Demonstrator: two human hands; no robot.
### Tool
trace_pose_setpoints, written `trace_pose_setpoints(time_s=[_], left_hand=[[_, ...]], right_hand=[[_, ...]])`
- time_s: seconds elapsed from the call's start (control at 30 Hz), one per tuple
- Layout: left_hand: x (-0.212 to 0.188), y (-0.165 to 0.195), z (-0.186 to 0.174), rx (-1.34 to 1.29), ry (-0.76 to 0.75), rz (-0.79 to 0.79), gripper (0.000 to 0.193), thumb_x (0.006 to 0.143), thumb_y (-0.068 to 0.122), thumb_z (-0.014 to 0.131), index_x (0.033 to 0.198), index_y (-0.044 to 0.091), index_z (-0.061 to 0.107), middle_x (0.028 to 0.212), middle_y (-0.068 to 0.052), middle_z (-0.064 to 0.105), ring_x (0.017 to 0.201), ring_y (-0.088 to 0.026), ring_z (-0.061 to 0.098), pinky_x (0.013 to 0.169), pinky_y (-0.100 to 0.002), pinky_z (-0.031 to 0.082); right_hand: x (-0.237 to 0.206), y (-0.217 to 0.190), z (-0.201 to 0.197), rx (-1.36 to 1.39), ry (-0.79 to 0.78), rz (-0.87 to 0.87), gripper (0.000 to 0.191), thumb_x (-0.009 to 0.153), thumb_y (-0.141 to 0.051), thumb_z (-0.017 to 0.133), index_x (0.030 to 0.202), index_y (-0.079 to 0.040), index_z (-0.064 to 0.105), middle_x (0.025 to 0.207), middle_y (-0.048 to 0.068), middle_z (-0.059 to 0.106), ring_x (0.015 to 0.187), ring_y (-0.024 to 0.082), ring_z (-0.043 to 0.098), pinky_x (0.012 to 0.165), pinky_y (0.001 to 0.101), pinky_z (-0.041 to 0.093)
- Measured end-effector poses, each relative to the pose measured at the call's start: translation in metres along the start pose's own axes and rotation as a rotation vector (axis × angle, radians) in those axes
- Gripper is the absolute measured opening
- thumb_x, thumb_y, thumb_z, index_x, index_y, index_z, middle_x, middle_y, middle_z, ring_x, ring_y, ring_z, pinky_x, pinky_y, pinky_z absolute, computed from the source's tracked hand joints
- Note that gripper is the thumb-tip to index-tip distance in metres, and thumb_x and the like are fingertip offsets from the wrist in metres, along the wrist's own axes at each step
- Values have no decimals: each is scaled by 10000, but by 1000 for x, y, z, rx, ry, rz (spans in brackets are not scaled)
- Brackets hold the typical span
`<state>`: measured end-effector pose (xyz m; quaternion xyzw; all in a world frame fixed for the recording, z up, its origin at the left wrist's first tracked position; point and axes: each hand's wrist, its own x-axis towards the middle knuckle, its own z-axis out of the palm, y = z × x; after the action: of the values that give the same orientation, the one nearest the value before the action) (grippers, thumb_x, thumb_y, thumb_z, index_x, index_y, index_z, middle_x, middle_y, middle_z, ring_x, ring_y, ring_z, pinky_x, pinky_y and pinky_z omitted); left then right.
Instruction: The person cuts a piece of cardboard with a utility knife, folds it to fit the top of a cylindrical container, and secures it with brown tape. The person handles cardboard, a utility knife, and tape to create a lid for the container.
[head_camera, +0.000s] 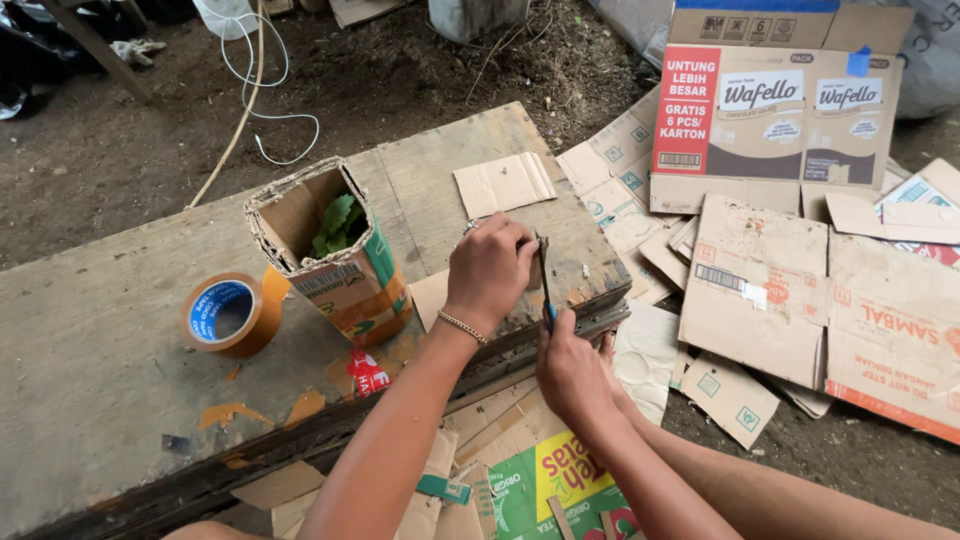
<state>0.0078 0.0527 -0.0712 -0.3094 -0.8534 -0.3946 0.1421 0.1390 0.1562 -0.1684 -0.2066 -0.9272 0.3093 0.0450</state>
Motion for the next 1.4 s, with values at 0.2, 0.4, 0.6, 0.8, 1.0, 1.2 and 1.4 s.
trace_pose_setpoints(time_s=[0.2,0.4,0.6,0.8,1.0,1.2,1.4], left_hand=[[1,1,-1,7,-27,-32,69,862,179,764,868,110,762,959,-56,699,892,-299,689,778,-405,562],[5,1,-3,24,-48,-51,80,866,191,767,882,113,771,961,-53,708,884,-288,693,770,-394,573],[7,0,-3,6,-55,-35,82,875,171,752,884,92,771,957,-68,712,884,-285,699,798,-390,572],[2,-10,4,-24,-8,95,52,877,104,730,869,53,735,921,-110,685,902,-314,687,835,-425,555],[-3,-11,4,-40,-16,140,27,850,71,717,872,58,706,939,-105,674,912,-320,676,826,-439,540],[-6,-12,3,-10,-5,164,18,858,56,705,857,60,687,943,-104,664,936,-320,674,832,-451,530],[-6,-7,1,-11,-35,121,57,883,115,707,878,61,692,957,-94,672,924,-311,670,854,-438,525]], right_hand=[[-15,23,16,-89,210,-279,232,990,-212,521,978,-29,379,677,288,644,662,518,634,735,660,457],[-30,26,15,55,-26,2,227,1012,-219,488,1085,-25,394,790,349,662,738,533,649,696,617,494],[-48,26,8,190,93,-48,375,993,-200,483,1264,34,371,943,340,674,852,523,668,765,590,515],[-28,9,-6,106,240,-147,189,1011,-220,496,1069,-41,508,811,290,676,827,520,649,948,632,440],[18,-29,-37,157,164,-78,215,1027,-244,500,1117,-50,475,793,328,657,803,555,620,713,652,444],[26,-33,-39,175,166,-183,224,1018,-231,497,1114,-35,445,791,337,652,799,558,617,711,651,439],[22,-26,-39,153,78,50,235,1026,-243,498,1144,-43,465,806,345,654,793,551,643,693,620,493]])
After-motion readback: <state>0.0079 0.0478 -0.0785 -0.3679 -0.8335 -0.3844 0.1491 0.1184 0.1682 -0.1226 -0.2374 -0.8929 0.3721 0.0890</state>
